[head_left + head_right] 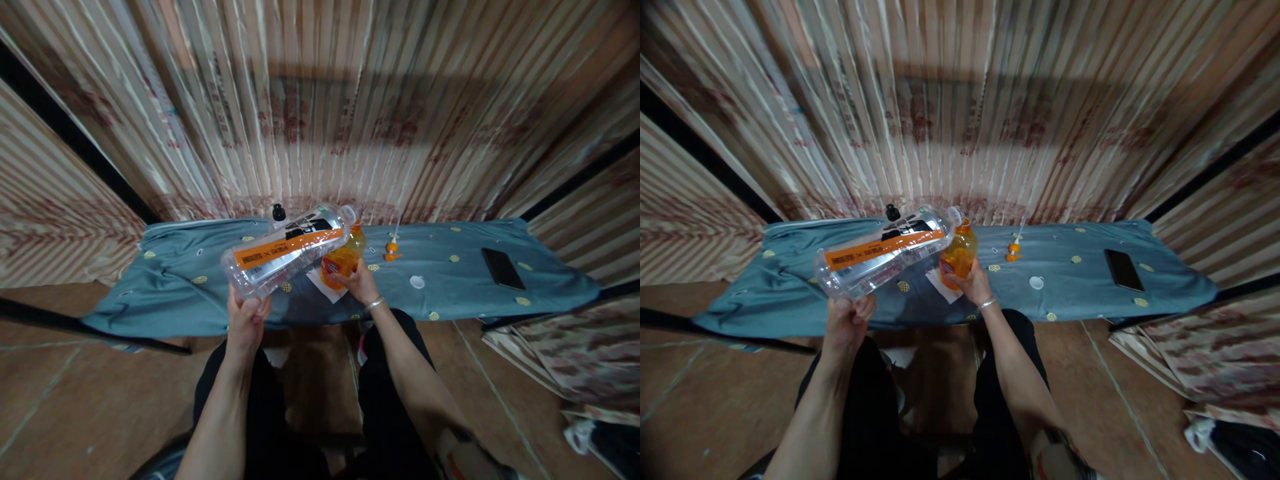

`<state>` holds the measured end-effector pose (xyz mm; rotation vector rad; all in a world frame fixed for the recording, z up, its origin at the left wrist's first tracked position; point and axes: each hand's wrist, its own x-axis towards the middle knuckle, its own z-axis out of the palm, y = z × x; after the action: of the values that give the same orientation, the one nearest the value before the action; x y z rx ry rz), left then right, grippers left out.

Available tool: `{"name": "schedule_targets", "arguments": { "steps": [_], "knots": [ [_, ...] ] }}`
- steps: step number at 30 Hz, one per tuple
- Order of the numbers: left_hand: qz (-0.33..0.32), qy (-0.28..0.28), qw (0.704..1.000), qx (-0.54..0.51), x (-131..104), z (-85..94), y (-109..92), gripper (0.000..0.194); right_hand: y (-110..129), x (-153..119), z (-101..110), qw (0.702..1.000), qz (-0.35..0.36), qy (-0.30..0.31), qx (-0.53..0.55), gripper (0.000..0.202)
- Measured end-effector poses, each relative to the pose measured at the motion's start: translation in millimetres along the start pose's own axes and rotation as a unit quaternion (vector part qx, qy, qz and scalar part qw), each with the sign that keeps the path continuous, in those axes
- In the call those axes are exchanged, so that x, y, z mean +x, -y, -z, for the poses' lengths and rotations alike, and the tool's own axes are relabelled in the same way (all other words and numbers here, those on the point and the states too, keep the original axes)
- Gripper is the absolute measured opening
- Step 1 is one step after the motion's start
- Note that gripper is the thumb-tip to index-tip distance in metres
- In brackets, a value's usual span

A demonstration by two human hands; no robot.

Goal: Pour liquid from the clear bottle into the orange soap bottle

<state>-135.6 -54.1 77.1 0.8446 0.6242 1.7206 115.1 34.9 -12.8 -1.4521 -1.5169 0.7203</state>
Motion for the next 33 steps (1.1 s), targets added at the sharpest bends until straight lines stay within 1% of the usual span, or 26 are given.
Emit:
{"name": "schedule_targets", "arguments": {
  "steps": [6,14,18,22,28,33],
  "knots": [
    [0.0,0.009,1.0,0.003,-1.6,-0.9,-3.0,0.045,2.1,-0.7,0.1,1.0,-0.003,0.001,-0.013,0.07],
    [0.001,0.006,1.0,0.008,-1.6,0.7,-3.3,0.042,9.9,-2.9,1.2,1.0,0.002,-0.006,-0.019,0.069],
    [0.003,0.01,1.0,0.011,-1.0,1.5,-2.9,0.044,12.0,-3.4,0.8,1.0,0.005,-0.008,-0.015,0.066],
    [0.003,0.014,1.0,0.013,-0.5,1.6,-2.5,0.044,13.6,-3.5,0.3,1.0,0.007,-0.007,-0.012,0.069],
    [0.003,0.008,1.0,0.02,-0.8,2.1,-2.4,0.038,14.7,-3.8,0.9,1.0,0.015,-0.006,-0.025,0.067],
    [0.002,0.006,1.0,0.024,-0.3,3.2,-2.2,0.043,15.7,-3.8,1.2,1.0,0.019,-0.005,-0.018,0.067]
  ]
}}
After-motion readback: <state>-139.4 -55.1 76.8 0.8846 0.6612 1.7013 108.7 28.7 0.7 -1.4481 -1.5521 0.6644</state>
